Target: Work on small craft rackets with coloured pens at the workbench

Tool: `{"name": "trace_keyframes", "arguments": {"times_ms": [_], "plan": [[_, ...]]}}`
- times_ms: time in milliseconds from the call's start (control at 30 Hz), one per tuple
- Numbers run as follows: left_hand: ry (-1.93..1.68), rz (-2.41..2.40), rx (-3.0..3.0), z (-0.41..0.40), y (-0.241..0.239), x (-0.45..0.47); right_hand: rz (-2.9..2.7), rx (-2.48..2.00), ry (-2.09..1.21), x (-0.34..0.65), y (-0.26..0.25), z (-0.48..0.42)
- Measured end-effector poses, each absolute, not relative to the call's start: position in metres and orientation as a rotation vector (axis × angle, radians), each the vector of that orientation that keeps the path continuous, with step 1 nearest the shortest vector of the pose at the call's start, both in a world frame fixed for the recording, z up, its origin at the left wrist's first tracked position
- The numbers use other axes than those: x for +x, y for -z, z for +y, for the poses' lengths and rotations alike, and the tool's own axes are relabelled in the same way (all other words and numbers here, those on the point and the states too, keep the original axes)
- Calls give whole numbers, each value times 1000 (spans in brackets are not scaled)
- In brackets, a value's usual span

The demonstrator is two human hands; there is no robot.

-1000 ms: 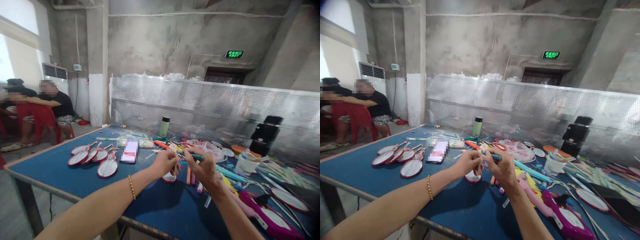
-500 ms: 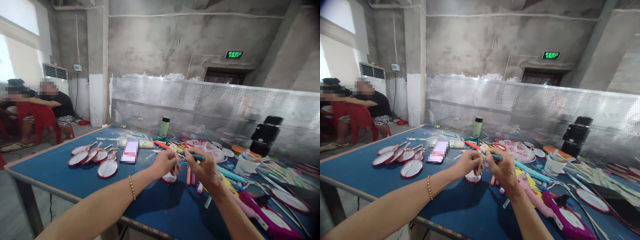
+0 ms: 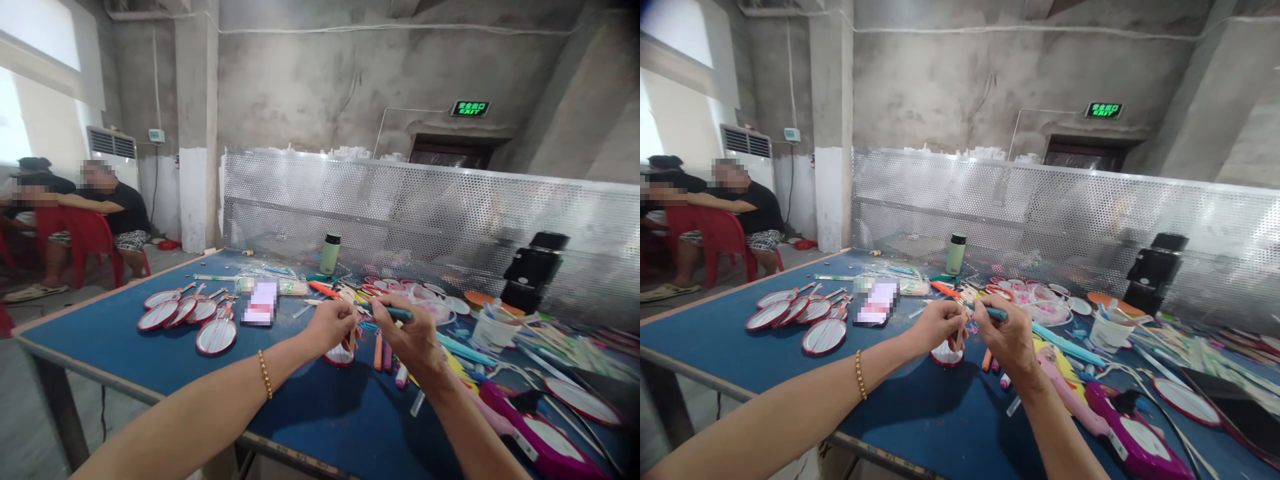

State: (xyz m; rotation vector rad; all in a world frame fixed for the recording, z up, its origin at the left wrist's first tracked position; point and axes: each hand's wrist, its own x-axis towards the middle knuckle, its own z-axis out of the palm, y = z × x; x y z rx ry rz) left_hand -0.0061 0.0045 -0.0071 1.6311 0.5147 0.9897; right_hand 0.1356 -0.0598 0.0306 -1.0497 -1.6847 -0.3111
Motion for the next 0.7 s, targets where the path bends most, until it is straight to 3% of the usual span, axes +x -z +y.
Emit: {"name": "trace_keyframes", "arguments": {"times_ms": [700], "plan": [[-981, 512, 1625, 5, 7, -6, -1687, -1073, 311, 135, -31, -60]]}}
